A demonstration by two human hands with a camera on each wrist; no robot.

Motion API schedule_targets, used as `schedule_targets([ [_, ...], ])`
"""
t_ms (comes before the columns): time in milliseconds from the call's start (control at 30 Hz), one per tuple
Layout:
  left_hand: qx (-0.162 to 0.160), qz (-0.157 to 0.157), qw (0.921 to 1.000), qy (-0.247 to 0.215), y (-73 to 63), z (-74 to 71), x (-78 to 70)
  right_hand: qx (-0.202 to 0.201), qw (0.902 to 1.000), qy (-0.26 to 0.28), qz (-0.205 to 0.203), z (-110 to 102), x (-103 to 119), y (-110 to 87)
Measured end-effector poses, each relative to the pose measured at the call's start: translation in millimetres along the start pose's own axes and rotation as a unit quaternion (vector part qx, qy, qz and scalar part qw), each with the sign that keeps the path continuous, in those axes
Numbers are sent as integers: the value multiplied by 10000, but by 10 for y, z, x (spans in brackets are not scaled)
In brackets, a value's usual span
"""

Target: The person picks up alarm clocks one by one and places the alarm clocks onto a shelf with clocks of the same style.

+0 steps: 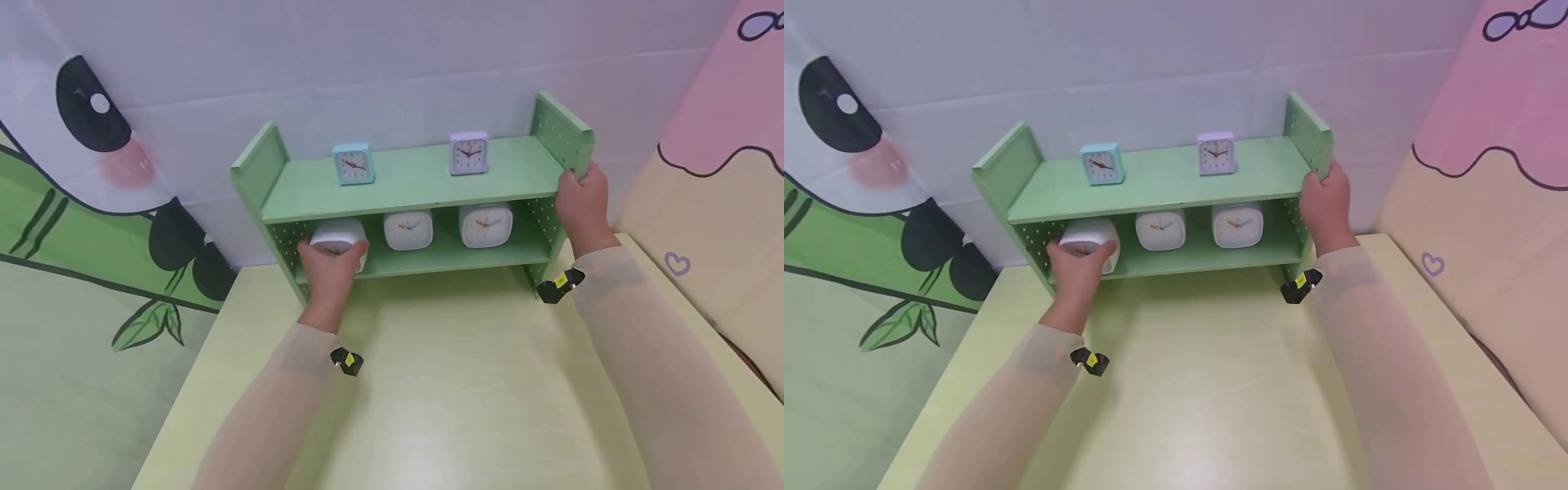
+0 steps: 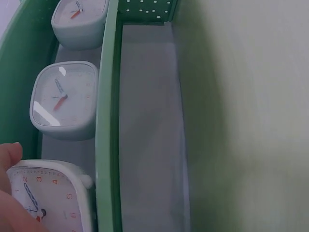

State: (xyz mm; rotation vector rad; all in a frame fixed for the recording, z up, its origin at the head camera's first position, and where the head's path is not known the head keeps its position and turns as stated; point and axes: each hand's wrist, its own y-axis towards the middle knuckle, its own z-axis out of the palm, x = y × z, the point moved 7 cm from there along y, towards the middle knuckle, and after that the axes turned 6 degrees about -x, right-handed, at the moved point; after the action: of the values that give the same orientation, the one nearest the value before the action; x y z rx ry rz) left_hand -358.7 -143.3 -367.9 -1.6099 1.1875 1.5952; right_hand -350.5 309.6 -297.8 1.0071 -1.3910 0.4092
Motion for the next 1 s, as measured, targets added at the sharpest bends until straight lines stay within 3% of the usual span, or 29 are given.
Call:
schedule_targets([
  [133,-220,-31,9997,-73,47,57,27,27,10000,-7,7,7,6,0],
  [367,-488,-112,9985,202,113,170,55,-17,10000,83,10,5,7,-1],
  [533,-526,-177,9979,322,148,212,59,-40,10000,47,3,-1,-3,9],
  [800,-535,36,9974,482,190,240,72,-86,10000,5,4,-7,18,15],
  [1000,-546,280,9959,670,188,160,26,-106,9999,-35,38,-2,20,16],
])
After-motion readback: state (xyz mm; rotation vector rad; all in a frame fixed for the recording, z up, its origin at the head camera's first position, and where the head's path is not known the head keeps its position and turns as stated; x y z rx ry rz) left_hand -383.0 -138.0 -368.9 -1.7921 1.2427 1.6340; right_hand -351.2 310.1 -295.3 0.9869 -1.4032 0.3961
